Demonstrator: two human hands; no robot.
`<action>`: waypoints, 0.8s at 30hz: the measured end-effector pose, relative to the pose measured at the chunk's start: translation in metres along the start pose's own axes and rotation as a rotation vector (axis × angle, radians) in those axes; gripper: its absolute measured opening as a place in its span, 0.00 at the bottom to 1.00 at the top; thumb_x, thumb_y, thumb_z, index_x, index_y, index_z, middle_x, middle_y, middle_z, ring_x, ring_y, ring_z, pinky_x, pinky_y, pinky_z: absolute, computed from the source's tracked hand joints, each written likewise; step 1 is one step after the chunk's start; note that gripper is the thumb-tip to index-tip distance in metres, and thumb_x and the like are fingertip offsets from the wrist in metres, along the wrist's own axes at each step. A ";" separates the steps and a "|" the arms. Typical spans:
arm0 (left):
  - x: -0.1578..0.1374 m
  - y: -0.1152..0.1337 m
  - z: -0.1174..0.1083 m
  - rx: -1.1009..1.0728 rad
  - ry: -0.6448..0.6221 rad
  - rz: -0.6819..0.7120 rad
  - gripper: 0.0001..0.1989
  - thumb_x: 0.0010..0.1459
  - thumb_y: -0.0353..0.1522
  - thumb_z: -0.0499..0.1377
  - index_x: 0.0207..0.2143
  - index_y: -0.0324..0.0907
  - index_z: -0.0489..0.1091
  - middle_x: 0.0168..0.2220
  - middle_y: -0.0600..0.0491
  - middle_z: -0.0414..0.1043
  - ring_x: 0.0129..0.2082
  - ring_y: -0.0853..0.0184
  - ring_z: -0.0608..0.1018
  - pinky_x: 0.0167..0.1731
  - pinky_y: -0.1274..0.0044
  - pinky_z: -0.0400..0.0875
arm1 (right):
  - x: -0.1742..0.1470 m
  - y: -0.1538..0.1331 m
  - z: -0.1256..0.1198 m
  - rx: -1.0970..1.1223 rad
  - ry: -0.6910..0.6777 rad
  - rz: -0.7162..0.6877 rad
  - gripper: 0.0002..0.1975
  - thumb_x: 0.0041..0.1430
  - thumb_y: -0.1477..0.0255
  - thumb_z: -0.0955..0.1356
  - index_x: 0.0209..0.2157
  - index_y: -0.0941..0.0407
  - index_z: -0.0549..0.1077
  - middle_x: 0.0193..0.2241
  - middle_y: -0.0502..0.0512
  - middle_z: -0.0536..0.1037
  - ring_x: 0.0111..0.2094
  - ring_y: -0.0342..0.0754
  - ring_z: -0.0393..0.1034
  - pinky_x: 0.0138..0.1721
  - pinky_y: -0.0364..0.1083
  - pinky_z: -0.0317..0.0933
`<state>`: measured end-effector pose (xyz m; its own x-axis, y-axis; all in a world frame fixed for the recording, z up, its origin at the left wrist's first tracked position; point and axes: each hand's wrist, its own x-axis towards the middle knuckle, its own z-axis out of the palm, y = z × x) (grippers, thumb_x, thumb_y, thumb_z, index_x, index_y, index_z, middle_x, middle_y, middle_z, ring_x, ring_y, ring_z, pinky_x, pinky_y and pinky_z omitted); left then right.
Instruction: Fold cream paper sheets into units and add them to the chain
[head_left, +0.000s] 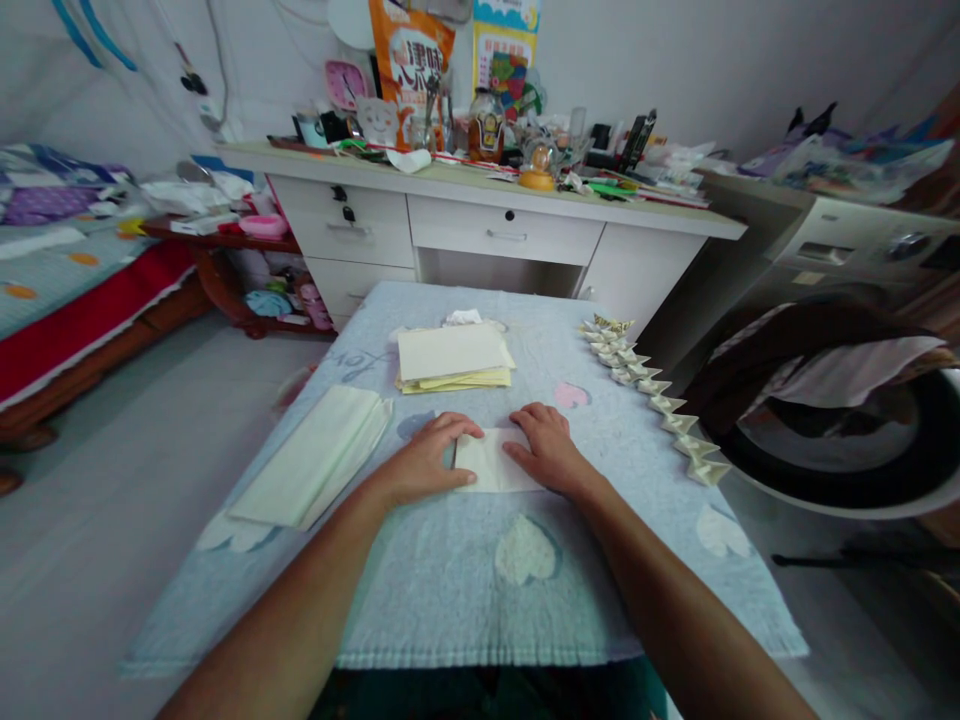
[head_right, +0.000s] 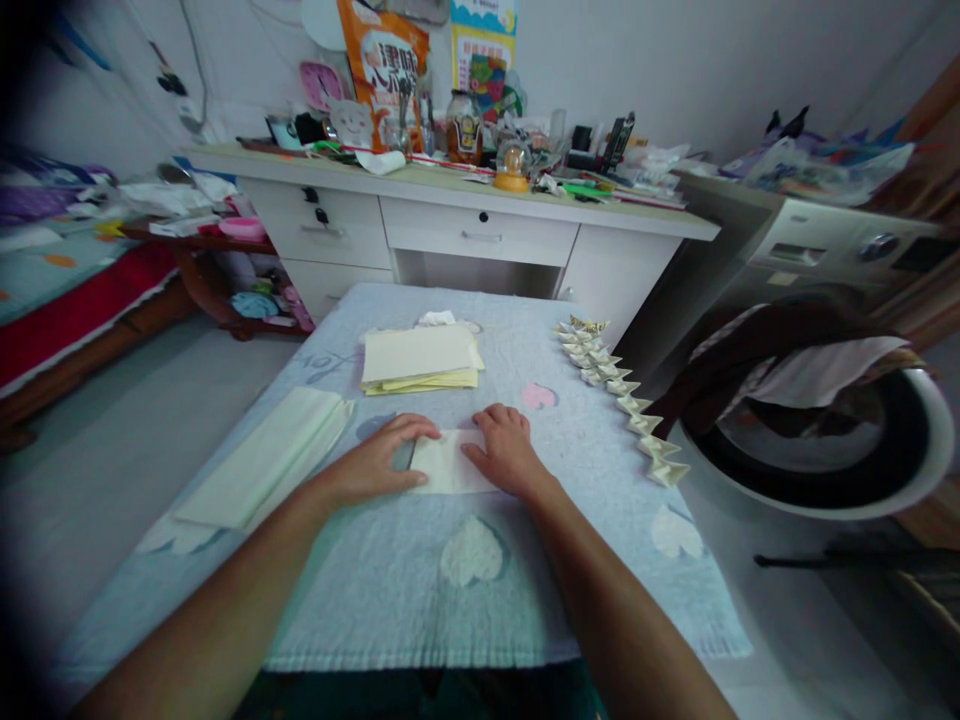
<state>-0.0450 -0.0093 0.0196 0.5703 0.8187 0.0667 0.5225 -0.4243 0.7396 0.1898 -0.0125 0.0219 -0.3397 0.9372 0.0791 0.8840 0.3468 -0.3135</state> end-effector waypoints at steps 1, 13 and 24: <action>0.002 -0.001 0.002 -0.018 0.063 -0.013 0.25 0.47 0.32 0.63 0.50 0.46 0.67 0.53 0.49 0.63 0.57 0.58 0.65 0.59 0.66 0.57 | 0.001 0.000 0.003 -0.010 0.012 0.008 0.19 0.58 0.64 0.67 0.49 0.56 0.69 0.47 0.60 0.68 0.50 0.54 0.59 0.51 0.54 0.52; 0.008 -0.004 0.021 -0.364 0.295 -0.140 0.34 0.48 0.36 0.64 0.57 0.46 0.56 0.57 0.44 0.59 0.53 0.58 0.68 0.54 0.61 0.63 | -0.004 0.010 -0.001 0.520 0.119 0.021 0.01 0.55 0.73 0.63 0.30 0.55 0.65 0.26 0.47 0.69 0.30 0.44 0.64 0.34 0.43 0.57; 0.017 0.015 0.034 -1.088 0.323 -0.202 0.36 0.43 0.32 0.68 0.54 0.42 0.58 0.43 0.48 0.73 0.42 0.63 0.76 0.42 0.70 0.70 | -0.004 0.012 0.008 0.943 0.361 0.157 0.12 0.56 0.65 0.62 0.41 0.53 0.59 0.36 0.53 0.70 0.36 0.47 0.67 0.34 0.43 0.63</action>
<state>-0.0062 -0.0152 0.0086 0.2675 0.9612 -0.0669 -0.3266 0.1558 0.9322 0.1990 -0.0128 0.0103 0.0138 0.9788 0.2044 0.2441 0.1950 -0.9499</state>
